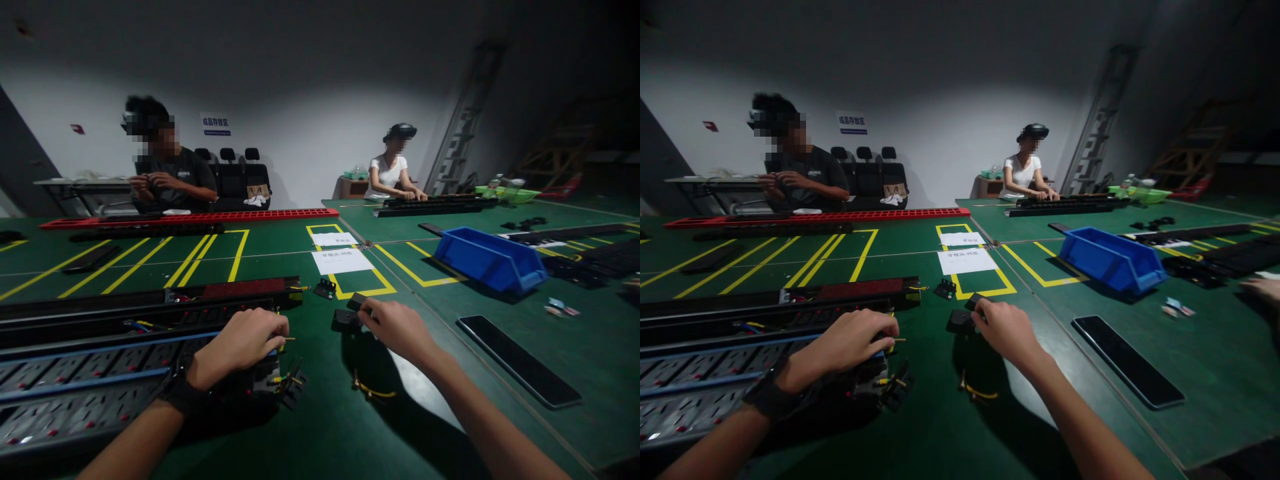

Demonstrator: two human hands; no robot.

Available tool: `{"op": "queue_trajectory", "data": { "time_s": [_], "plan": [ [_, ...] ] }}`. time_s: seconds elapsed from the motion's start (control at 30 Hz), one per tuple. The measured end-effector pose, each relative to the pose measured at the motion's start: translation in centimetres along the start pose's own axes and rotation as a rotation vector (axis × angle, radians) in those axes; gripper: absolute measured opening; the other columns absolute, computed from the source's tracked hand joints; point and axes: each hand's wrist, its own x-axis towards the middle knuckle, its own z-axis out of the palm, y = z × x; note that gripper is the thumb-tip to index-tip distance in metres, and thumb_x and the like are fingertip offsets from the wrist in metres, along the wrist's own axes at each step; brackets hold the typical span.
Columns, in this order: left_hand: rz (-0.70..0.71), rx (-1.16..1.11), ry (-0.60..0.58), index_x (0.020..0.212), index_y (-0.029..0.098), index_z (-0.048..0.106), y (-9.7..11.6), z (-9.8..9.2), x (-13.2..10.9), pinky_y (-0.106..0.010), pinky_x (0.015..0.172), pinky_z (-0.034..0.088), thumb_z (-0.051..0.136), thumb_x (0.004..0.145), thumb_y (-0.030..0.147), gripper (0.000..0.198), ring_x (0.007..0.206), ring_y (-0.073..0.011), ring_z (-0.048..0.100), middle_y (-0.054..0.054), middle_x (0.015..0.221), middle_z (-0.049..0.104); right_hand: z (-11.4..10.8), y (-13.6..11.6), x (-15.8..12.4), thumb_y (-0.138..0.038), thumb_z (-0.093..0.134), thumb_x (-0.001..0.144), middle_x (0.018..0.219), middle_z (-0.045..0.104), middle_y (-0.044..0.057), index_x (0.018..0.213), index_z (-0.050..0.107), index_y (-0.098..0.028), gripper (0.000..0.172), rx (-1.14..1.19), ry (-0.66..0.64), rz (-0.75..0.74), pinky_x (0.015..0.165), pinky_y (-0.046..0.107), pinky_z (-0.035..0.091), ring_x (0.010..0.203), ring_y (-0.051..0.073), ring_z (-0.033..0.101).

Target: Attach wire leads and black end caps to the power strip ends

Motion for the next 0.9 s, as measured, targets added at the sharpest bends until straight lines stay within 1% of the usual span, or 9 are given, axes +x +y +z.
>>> {"op": "queue_trajectory", "data": {
  "time_s": [0.1, 0.23, 0.4, 0.47, 0.53, 0.63, 0.73, 0.8, 0.9],
  "plan": [
    [0.009, -0.002, -0.007, 0.104, 0.024, 0.077, -0.1, 0.0, 0.1, -0.034, 0.075, 0.048, 0.067, 0.102, 0.027, 0.011, 0.1, -0.0293, 0.075, -0.005, 0.106, 0.08, 1.6, 0.3, 0.0, -0.036, 0.065, 0.102, 0.074, 0.074, 0.007, 0.096, 0.075, -0.026, 0.016, 0.015, 0.004, 0.08, 0.054, 0.032, 0.027, 0.058, 0.021, 0.062],
    [0.031, -0.022, -0.004, 0.103, 0.024, 0.076, -0.4, 0.0, 0.1, -0.034, 0.075, 0.046, 0.067, 0.103, 0.026, 0.01, 0.1, -0.0285, 0.074, -0.005, 0.107, 0.08, 3.1, 0.7, 0.2, -0.041, 0.066, 0.1, 0.076, 0.076, 0.006, 0.106, 0.078, -0.026, 0.02, 0.175, 0.0, 0.113, 0.054, 0.029, 0.03, 0.063, 0.022, 0.068],
    [0.056, -0.025, -0.014, 0.105, 0.024, 0.076, -0.5, -0.1, 0.0, -0.034, 0.078, 0.047, 0.069, 0.103, 0.025, 0.007, 0.102, -0.0287, 0.074, -0.004, 0.109, 0.08, 4.5, 1.1, 1.0, -0.047, 0.067, 0.092, 0.085, 0.08, 0.005, 0.117, 0.076, -0.02, 0.038, 0.473, -0.049, 0.138, 0.062, 0.031, 0.047, 0.075, 0.024, 0.074],
    [0.053, -0.005, -0.011, 0.106, 0.024, 0.076, -0.5, -0.2, 0.0, -0.034, 0.077, 0.047, 0.07, 0.103, 0.026, 0.007, 0.102, -0.0292, 0.074, -0.005, 0.108, 0.08, 4.9, 0.6, 1.2, -0.046, 0.066, 0.09, 0.084, 0.08, 0.006, 0.121, 0.075, -0.017, 0.044, 0.614, -0.057, 0.11, 0.066, 0.033, 0.052, 0.076, 0.024, 0.075],
    [0.056, 0.0, -0.004, 0.105, 0.025, 0.076, -0.6, -0.3, 0.0, -0.033, 0.077, 0.047, 0.071, 0.102, 0.026, 0.007, 0.102, -0.0292, 0.074, -0.004, 0.107, 0.08, 5.0, -0.4, 1.1, -0.045, 0.065, 0.091, 0.085, 0.081, 0.007, 0.122, 0.076, -0.016, 0.044, 0.698, -0.023, 0.078, 0.068, 0.035, 0.055, 0.077, 0.025, 0.076],
    [0.072, -0.026, -0.005, 0.104, 0.025, 0.077, -0.7, -0.3, 0.0, -0.033, 0.077, 0.047, 0.071, 0.101, 0.025, 0.007, 0.102, -0.0285, 0.074, -0.003, 0.107, 0.08, 4.8, -2.6, 0.3, -0.042, 0.063, 0.096, 0.094, 0.083, 0.008, 0.116, 0.079, -0.021, 0.034, 0.673, 0.077, 0.037, 0.072, 0.038, 0.058, 0.083, 0.026, 0.078],
    [0.082, -0.051, -0.009, 0.104, 0.025, 0.077, -0.7, -0.4, -0.1, -0.032, 0.077, 0.048, 0.069, 0.1, 0.022, 0.009, 0.101, -0.0274, 0.075, -0.003, 0.107, 0.08, 4.5, -4.5, -0.8, -0.035, 0.06, 0.1, 0.096, 0.082, 0.01, 0.108, 0.08, -0.023, 0.025, 0.577, 0.174, -0.057, 0.076, 0.039, 0.06, 0.083, 0.025, 0.076],
    [0.079, -0.044, -0.007, 0.103, 0.025, 0.077, -0.7, -0.4, -0.1, -0.032, 0.077, 0.048, 0.068, 0.1, 0.021, 0.01, 0.1, -0.0271, 0.074, -0.004, 0.107, 0.08, 4.3, -5.4, -1.3, -0.031, 0.058, 0.102, 0.094, 0.081, 0.008, 0.105, 0.079, -0.024, 0.022, 0.521, 0.195, -0.134, 0.077, 0.037, 0.059, 0.082, 0.024, 0.075],
    [0.081, -0.037, 0.002, 0.102, 0.025, 0.077, -0.7, -0.3, -0.1, -0.032, 0.078, 0.048, 0.068, 0.1, 0.02, 0.01, 0.099, -0.0269, 0.074, -0.004, 0.106, 0.079, 4.1, -6.1, -1.6, -0.026, 0.059, 0.101, 0.092, 0.079, 0.005, 0.106, 0.077, -0.024, 0.018, 0.448, 0.174, -0.201, 0.077, 0.036, 0.058, 0.082, 0.022, 0.074]
  ]
}}
